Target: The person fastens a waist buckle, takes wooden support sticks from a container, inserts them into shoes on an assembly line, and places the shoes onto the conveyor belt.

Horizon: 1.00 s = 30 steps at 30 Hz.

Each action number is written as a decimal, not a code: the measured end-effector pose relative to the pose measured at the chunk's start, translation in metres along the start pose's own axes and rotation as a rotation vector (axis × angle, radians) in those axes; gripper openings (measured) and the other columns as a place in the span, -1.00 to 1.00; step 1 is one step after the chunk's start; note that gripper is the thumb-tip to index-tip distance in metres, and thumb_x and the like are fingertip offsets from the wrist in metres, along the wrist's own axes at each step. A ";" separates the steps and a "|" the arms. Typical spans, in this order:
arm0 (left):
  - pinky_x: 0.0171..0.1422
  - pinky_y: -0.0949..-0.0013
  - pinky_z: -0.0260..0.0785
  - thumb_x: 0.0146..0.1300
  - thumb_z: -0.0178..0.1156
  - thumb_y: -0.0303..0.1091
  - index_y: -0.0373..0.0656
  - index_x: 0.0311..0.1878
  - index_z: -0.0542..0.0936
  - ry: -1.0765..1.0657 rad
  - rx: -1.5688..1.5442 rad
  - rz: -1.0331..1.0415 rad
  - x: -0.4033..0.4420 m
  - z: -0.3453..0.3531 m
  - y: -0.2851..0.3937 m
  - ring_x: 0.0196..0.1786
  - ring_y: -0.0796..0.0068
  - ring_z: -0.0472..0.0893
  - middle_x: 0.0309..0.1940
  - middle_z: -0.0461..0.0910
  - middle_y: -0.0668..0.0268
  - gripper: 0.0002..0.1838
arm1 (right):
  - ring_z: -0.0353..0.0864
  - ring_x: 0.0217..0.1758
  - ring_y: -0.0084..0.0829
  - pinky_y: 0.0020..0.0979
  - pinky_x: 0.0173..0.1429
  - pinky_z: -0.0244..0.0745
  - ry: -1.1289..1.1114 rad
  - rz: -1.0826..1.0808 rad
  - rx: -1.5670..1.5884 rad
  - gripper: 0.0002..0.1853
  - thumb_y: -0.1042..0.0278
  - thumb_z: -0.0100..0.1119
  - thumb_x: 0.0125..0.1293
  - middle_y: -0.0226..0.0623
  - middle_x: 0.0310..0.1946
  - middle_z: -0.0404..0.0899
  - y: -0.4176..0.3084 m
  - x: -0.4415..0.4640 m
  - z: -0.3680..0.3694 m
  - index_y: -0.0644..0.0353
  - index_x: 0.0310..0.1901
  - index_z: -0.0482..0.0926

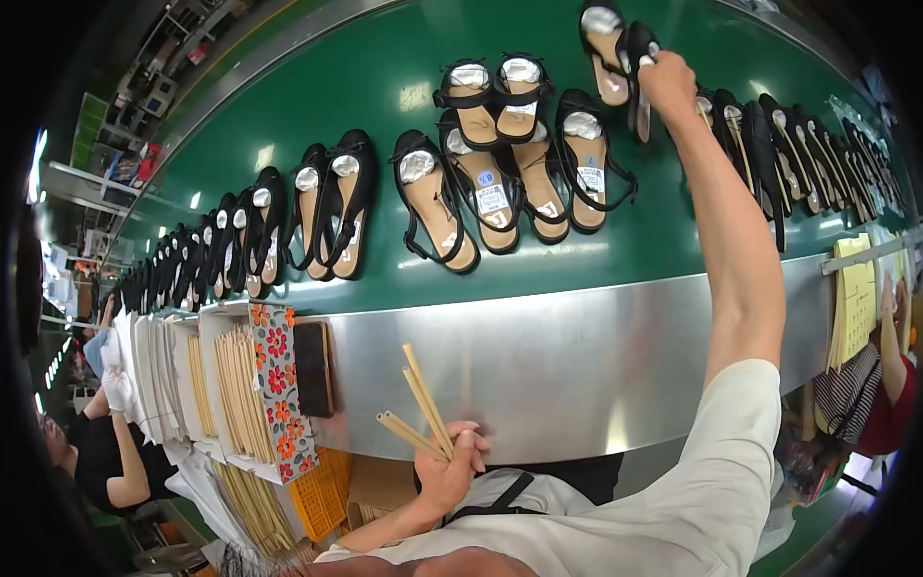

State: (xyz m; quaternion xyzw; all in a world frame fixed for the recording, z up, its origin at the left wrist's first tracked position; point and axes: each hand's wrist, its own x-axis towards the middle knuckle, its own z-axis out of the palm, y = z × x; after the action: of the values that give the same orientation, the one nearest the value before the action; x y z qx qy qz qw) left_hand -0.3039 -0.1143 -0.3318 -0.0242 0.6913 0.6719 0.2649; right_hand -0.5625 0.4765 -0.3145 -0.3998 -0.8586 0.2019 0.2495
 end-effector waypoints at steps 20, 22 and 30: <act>-0.10 0.39 0.54 0.52 0.32 -0.30 -0.43 0.46 0.42 0.224 0.041 0.242 -0.021 -0.044 0.000 -0.24 0.49 0.68 -0.06 0.73 0.17 -0.41 | 0.51 -0.35 -0.59 -0.45 -0.25 0.46 -0.701 -0.166 0.691 -0.79 0.51 0.19 0.41 -0.33 -0.38 0.62 -0.126 -0.497 -0.110 0.38 0.01 0.61; -0.05 0.33 0.56 0.34 0.34 -0.46 -0.38 0.34 0.53 0.241 0.280 0.201 -0.026 -0.059 0.011 -0.27 0.48 0.67 -0.29 0.69 0.25 -0.49 | 0.55 -0.31 -0.60 -0.47 -0.23 0.50 -0.702 -0.214 0.799 -0.74 0.52 0.16 0.42 -0.29 -0.30 0.65 -0.132 -0.511 -0.107 0.40 0.10 0.59; 0.03 0.30 0.61 0.31 0.32 -0.48 -0.34 0.39 0.56 0.145 0.330 0.135 -0.029 -0.109 -0.009 -0.20 0.40 0.75 -0.29 0.70 0.23 -0.44 | 0.56 0.43 0.01 -0.08 0.54 0.38 -0.713 -0.555 0.556 -0.52 0.55 0.05 0.43 0.10 0.34 0.61 -0.138 -0.505 -0.073 0.37 0.37 0.49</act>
State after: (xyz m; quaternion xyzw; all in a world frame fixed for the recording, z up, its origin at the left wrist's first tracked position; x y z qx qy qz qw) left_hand -0.3115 -0.2277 -0.3332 0.0175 0.8094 0.5621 0.1691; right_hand -0.3192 0.0076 -0.3160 0.0170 -0.8777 0.4717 0.0827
